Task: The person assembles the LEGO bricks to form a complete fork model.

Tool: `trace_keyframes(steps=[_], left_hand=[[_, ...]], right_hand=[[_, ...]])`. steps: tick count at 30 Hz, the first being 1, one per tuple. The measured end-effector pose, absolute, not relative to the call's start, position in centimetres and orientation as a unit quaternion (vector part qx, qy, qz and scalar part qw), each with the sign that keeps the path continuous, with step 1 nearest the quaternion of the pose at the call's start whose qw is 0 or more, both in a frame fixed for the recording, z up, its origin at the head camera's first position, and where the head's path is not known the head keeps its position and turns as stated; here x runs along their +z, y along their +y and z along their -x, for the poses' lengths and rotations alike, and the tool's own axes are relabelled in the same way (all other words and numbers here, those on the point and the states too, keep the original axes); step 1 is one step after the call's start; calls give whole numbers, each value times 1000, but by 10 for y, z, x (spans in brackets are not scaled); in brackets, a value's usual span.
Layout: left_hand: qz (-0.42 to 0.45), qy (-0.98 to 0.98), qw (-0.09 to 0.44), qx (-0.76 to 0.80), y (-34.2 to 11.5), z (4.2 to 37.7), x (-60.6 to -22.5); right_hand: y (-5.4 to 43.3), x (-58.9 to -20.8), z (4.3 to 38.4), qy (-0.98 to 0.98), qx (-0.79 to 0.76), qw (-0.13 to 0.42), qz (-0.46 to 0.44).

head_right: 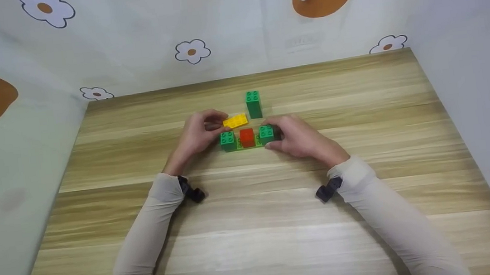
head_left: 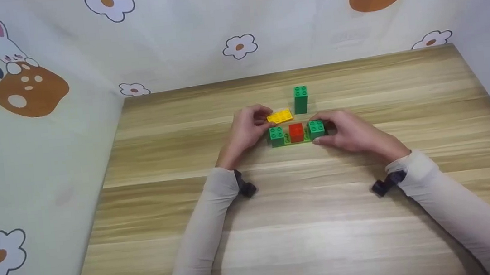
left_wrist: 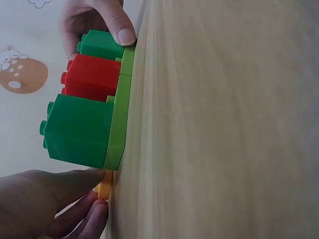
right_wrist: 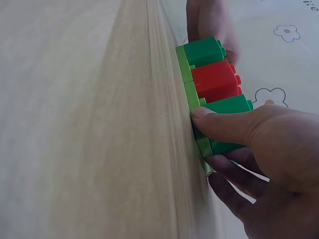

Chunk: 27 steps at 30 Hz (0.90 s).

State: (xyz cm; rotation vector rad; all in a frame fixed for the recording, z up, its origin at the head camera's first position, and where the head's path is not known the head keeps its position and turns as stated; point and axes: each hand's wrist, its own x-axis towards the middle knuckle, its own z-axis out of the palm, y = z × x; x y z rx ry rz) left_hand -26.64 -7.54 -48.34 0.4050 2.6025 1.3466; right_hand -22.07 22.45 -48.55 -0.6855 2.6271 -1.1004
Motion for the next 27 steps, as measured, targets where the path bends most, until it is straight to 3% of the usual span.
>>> trace_keyframes(steps=[17, 27], left_hand=[[-216, 859, 108, 451, -88, 254, -484], [-242, 840, 153, 460, -78, 241, -486]], right_hand=[[235, -459, 221, 868, -419, 87, 251], [241, -448, 221, 876, -400, 86, 254]])
